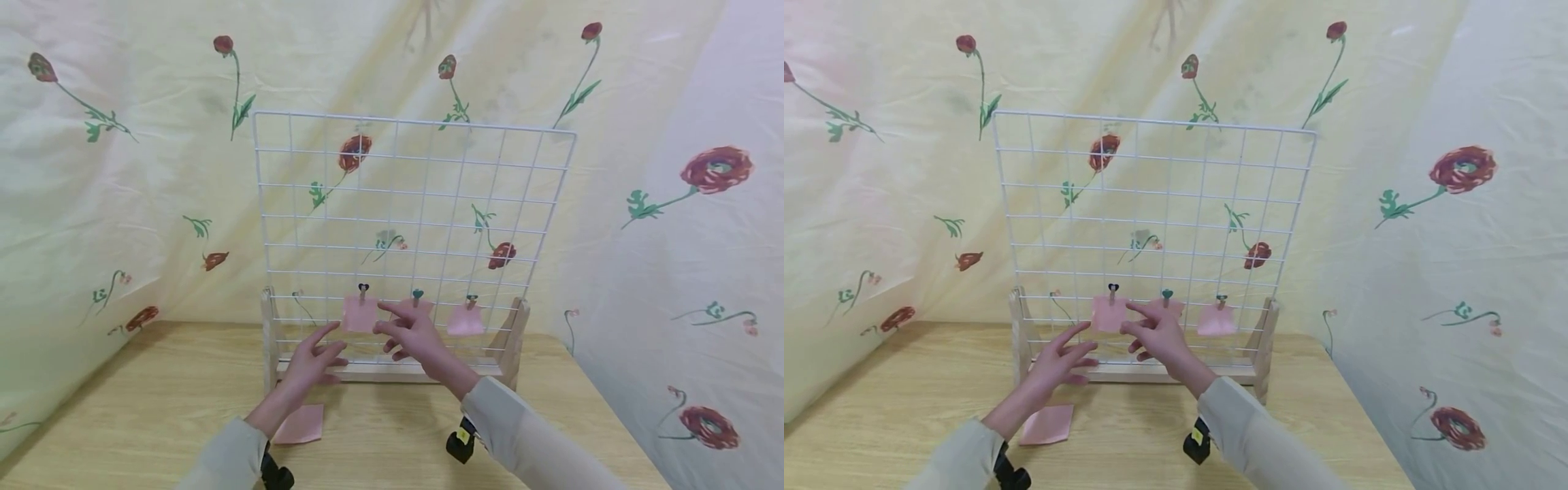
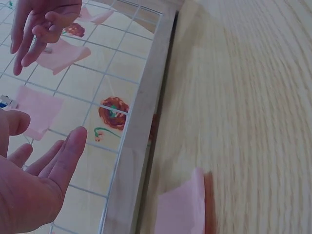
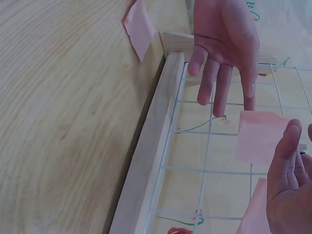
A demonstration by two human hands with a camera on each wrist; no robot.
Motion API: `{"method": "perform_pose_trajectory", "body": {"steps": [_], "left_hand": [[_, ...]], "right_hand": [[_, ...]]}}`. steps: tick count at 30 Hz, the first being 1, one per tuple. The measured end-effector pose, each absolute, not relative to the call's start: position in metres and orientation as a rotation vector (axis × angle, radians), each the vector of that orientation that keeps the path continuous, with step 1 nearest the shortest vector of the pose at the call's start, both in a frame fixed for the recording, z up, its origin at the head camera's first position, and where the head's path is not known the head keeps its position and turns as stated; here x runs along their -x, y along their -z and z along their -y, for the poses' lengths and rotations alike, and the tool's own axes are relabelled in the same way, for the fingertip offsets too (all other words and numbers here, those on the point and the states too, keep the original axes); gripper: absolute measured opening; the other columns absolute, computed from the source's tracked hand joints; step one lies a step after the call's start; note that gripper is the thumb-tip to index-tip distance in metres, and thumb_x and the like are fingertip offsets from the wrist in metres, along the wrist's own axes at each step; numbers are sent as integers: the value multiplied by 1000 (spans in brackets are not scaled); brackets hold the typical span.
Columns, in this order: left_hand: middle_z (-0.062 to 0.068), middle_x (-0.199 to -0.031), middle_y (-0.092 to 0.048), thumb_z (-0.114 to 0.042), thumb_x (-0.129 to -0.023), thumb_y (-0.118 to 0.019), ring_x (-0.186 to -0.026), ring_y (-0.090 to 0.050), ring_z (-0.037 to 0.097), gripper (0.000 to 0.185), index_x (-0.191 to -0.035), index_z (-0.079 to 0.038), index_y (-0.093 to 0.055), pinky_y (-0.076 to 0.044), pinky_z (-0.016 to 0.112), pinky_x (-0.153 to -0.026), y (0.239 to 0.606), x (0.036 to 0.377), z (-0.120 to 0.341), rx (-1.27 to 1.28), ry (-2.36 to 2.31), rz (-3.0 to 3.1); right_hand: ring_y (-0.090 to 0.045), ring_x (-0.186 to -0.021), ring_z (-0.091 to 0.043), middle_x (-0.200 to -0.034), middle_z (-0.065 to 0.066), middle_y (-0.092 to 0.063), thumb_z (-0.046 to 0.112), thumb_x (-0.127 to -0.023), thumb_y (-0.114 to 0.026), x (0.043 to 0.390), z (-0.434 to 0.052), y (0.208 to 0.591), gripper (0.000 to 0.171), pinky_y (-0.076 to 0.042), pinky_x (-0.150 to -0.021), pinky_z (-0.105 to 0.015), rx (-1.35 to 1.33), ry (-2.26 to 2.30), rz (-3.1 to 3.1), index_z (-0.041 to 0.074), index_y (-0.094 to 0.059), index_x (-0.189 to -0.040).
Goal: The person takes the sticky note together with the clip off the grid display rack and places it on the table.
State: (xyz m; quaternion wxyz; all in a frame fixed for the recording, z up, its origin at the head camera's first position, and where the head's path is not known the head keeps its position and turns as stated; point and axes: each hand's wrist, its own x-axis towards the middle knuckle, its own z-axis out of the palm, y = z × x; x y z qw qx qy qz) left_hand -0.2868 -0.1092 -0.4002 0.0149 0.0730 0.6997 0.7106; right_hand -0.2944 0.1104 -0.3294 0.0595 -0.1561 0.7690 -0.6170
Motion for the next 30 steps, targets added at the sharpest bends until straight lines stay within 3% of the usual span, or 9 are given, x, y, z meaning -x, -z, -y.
{"method": "perform_pose_trajectory", "body": {"steps": [13,30], "left_hand": [[24,-129,-57,-23,-97,-58,-99,-67,34,54,-147,-19,-38,-61,41,-69,397,292,100,-199,-2242,-2160],[20,-129,-59,-26,-97,-58,-98,-68,29,61,-151,-17,-31,-60,39,-72,394,298,94,-151,-2257,-2133]], "right_hand": [[-63,-64,-17,-106,-17,-69,22,-92,-66,306,-95,320,54,-56,-56,-29,436,1905,-2331,21,-48,-143],[-66,-70,-20,-106,-10,-72,24,-92,-65,315,-78,314,64,-57,-59,-28,385,1911,-2325,26,-35,-149]]}}
